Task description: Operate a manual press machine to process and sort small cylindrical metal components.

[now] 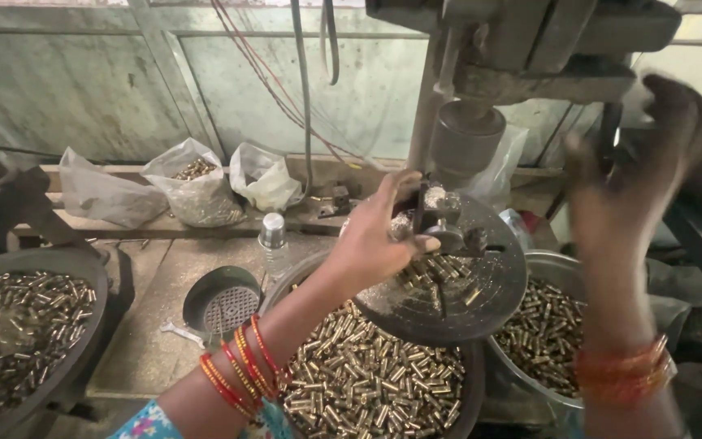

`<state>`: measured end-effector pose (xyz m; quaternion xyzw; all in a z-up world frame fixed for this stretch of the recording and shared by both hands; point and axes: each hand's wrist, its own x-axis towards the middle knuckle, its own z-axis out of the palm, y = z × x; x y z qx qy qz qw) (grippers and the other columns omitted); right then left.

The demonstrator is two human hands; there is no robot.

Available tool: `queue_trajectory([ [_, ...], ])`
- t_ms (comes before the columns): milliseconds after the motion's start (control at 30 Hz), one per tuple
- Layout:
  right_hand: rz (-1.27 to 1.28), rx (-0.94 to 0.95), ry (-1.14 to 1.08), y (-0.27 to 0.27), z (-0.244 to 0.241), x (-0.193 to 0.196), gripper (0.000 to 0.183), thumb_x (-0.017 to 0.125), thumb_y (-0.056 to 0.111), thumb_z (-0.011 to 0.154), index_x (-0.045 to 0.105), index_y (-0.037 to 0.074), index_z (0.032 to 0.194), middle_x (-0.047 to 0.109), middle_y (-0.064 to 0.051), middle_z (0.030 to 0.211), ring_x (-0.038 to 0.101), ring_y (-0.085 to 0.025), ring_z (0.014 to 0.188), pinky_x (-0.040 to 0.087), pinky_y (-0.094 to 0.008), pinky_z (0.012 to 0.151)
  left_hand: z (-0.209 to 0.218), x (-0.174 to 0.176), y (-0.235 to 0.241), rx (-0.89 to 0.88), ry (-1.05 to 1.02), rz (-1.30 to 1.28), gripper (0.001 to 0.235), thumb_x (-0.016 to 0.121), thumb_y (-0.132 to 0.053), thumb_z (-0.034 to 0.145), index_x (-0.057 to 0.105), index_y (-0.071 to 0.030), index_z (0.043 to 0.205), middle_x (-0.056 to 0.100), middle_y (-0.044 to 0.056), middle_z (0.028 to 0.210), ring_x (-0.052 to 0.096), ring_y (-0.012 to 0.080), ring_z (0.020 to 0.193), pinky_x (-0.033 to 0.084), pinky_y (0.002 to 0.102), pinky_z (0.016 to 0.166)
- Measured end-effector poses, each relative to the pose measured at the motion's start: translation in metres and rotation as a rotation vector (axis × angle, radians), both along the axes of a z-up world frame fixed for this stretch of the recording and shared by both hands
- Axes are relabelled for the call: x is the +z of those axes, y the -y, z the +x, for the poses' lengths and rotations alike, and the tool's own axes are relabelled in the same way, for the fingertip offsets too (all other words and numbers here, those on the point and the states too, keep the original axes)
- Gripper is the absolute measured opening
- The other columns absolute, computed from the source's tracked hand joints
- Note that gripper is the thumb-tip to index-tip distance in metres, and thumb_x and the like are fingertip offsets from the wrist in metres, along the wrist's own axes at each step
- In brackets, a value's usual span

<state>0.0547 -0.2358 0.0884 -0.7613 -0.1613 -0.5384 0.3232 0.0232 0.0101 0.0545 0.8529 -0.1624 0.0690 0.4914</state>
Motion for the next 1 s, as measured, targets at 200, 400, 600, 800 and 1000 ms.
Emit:
queue_trajectory([
  [200, -0.288, -0.092, 0.03, 0.099, 0.218, -0.069, 0.026, 0.064, 0.001, 0.097, 0.063, -0.004, 0.123, 0.068, -0.021, 0.129, 0.061, -0.036, 0.12, 0.051, -0.047, 0.11, 0.002, -0.011, 0.002, -0.082, -0.028, -0.192, 0.075, 0.076, -0.007, 0.08, 0.039, -0.008, 0.145, 0.051, 0.019, 0.151, 0.045, 0.0357, 0.144, 0.05, 0.042, 0.107],
  [400, -0.49, -0.375, -0.065, 0.112, 0.254, -0.086, 0.029, 0.062, 0.018, 0.112, 0.064, 0.004, 0.138, 0.065, -0.018, 0.14, 0.059, -0.038, 0.131, 0.05, -0.05, 0.107, -0.004, 0.013, 0.001, -0.046, -0.083, -0.098, 0.07, 0.077, -0.002, 0.08, 0.04, -0.006, 0.139, 0.067, 0.023, 0.129, 0.065, 0.034, 0.123, 0.055, 0.045, 0.095],
  [600, -0.416, -0.307, 0.058, 0.121, 0.257, -0.099, 0.029, 0.065, 0.007, 0.102, 0.067, 0.001, 0.131, 0.066, -0.019, 0.135, 0.058, -0.037, 0.126, 0.048, -0.047, 0.108, -0.018, 0.035, 0.006, 0.072, -0.392, -0.022, 0.069, 0.075, -0.013, 0.089, 0.036, -0.012, 0.145, 0.071, 0.024, 0.123, 0.075, 0.0397, 0.101, 0.058, 0.045, 0.084],
  [800, -0.164, 0.003, -0.196, 0.076, 0.105, -0.081, 0.013, 0.064, 0.01, 0.113, 0.069, -0.001, 0.117, 0.071, -0.011, 0.11, 0.065, -0.019, 0.097, 0.049, -0.039, 0.098, -0.023, -0.009, 0.007, 0.175, 0.404, 0.121, 0.058, 0.083, -0.011, 0.08, 0.055, -0.003, 0.13, 0.065, 0.022, 0.11, 0.066, 0.0358, 0.095, 0.053, 0.048, 0.077],
  [1000, -0.065, 0.28, -0.836, 0.111, 0.078, -0.267, 0.02, 0.074, 0.011, 0.086, 0.078, 0.004, 0.104, 0.079, -0.011, 0.091, 0.073, -0.018, 0.076, 0.061, -0.034, 0.064, -0.026, -0.023, 0.028, 0.059, 0.526, 0.062, 0.029, 0.067, 0.009, 0.083, 0.071, -0.002, 0.109, 0.069, 0.014, 0.099, 0.068, 0.0325, 0.092, 0.056, 0.042, 0.083],
])
